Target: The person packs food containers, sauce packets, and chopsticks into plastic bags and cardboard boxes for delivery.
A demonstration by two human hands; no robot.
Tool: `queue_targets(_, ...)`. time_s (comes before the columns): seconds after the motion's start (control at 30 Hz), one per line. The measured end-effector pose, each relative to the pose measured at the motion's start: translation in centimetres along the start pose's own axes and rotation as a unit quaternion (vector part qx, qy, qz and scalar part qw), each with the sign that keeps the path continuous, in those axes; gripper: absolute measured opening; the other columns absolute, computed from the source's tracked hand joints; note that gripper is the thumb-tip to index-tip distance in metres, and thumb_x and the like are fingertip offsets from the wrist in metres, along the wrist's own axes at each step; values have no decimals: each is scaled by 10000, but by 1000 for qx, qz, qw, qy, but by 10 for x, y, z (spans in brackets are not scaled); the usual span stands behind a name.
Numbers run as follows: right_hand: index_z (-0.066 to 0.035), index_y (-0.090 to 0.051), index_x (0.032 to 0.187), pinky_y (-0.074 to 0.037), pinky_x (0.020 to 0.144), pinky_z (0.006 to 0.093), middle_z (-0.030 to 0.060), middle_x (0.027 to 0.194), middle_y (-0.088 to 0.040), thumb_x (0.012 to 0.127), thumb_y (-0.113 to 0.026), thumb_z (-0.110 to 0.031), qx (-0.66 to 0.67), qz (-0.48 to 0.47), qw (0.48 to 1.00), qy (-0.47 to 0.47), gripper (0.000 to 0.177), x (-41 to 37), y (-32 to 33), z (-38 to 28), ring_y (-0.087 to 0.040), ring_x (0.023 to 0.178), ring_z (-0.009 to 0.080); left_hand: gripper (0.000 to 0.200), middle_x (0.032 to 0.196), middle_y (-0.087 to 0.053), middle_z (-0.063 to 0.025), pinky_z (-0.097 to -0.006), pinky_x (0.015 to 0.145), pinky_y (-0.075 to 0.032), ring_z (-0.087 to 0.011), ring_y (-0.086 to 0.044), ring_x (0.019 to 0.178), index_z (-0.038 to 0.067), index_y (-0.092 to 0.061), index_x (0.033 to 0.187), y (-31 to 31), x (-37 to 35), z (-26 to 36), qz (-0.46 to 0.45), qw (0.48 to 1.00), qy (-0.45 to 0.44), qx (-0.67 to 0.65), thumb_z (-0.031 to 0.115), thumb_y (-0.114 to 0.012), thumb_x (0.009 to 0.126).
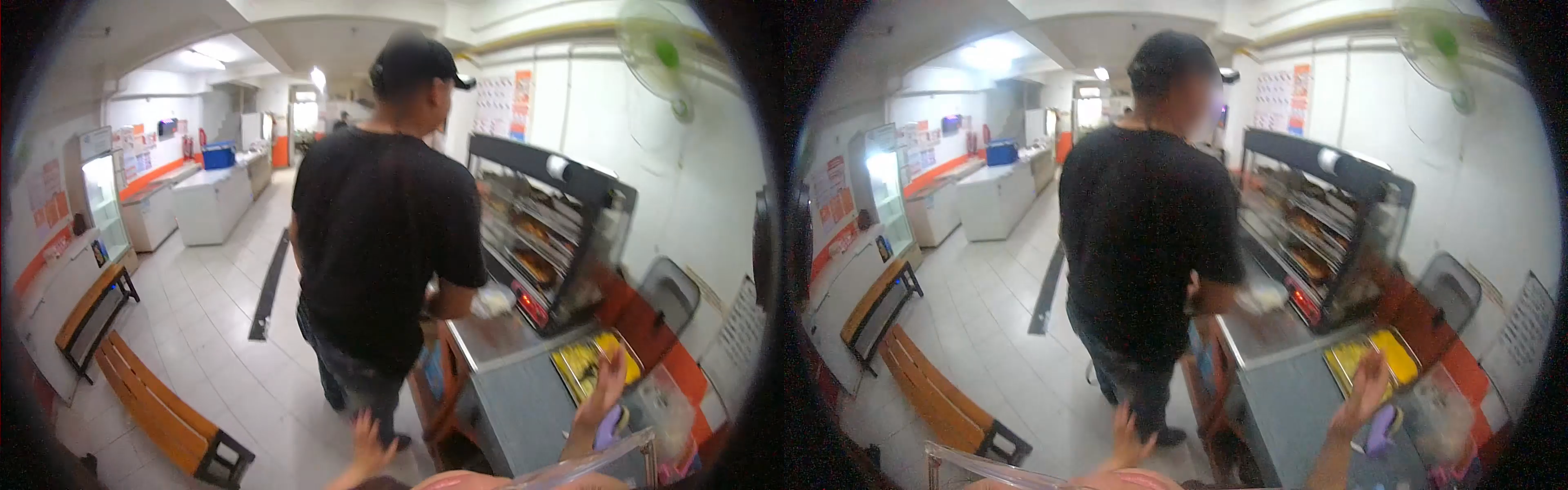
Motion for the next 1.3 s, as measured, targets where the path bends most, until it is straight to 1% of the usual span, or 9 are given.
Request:
queue_targets(0.07, 11, -278, 1278, -243, 1001, 384, 177, 1304, -315, 748, -610, -233, 82, -155, 979, 103, 671, 81, -135, 83, -330, 1199, 262, 496, 1297, -270, -202, -480, 980, -188, -306, -240, 1223, 1, -335, 1205, -10, 5, -70, 18, 999, 43, 9, 229, -471, 787)
queue_targets(0.13, -63, -327, 1286, -217, 1005, 407, 151, 1323, -316, 683, -678, -376, -246, -172, 944, 139, 765, 113, -290, 172, -294, 1217, 298, 442, 1264, -299, -188, -470, 963, -209, -298, -268, 1192, 11, -365, 1168, -13, -29, -133, 5, 995, 97, 19, 220, -465, 792)
queue_targets(0.2, -50, -450, 1197, -335, 922, 343, 145, 1168, -502, 698, -671, -317, 42, -255, 966, -15, 607, 86, -435, 250, -444, 1108, 268, 389, 1231, -329, -175, -460, 946, -231, -290, -296, 1162, 20, -395, 1131, 0, -72, -195, -11, 988, 146, 37, 210, -459, 797)
queue_targets(0.27, -30, -566, 1042, -433, 784, 315, 112, 961, -614, 705, -664, -241, -14, -215, 977, 1, 410, 95, -486, 256, -580, 873, 232, 339, 1198, -358, -161, -450, 929, -252, -282, -324, 1131, 30, -426, 1094, 5, -87, -246, -10, 981, 187, 48, 201, -453, 803)
queue_targets(0.37, -19, -641, 825, -469, 625, 283, 66, 726, -638, 715, -633, -156, 20, -482, 874, -59, 176, 94, -503, 234, -596, 660, 162, 270, 1149, -402, -140, -434, 904, -285, -270, -365, 1085, 45, -471, 1038, -13, -105, -286, -17, 970, 241, 39, 187, -444, 811)
queue_targets(0.53, 5, -632, 811, -462, 640, 291, 87, 782, -628, 718, -594, -107, -85, -414, 904, -59, 150, 1, -407, 241, -592, 720, 167, 194, 1066, -476, -106, -408, 861, -339, -250, -435, 1008, 69, -546, 944, -39, -176, -314, -64, 938, 339, 20, 164, -429, 824)
queue_targets(0.73, -91, -658, 877, -467, 707, 277, 92, 818, -648, 772, -584, -188, -244, -626, 684, -283, 161, -166, -189, 283, -614, 751, 148, 352, 1056, -469, -193, -389, 895, -333, -295, -443, 999, 136, -495, 1118, 48, -113, -176, -36, 971, 230, -56, 158, -520, 768)
queue_targets(0.83, -86, -659, 874, -467, 701, 267, 73, 799, -651, 773, -583, -163, -195, -564, 730, -334, 149, -206, -103, 282, -611, 736, 123, 524, 1124, -371, -184, -438, 900, -298, -371, -342, 1064, 78, -483, 1017, 64, -94, -142, -143, 973, 142, -111, 155, -715, 554)
queue_targets(1.3, 5, -573, 1002, -457, 721, 244, 93, 883, -627, 832, -504, -67, -259, -131, 841, -457, 197, -203, 109, 45, -584, 793, 114, 313, 1095, -382, -190, -419, 915, -275, -344, -346, 1060, 28, -499, 952, -18, -32, 65, -373, 871, -166, -273, 64, -597, 657)
Point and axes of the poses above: each hand's wrist, its own x-axis towards the middle knuckle, its own y-axis out of the back of the hand, z = x × y, the point moved 3 cm from there along x, towards the middle knuckle
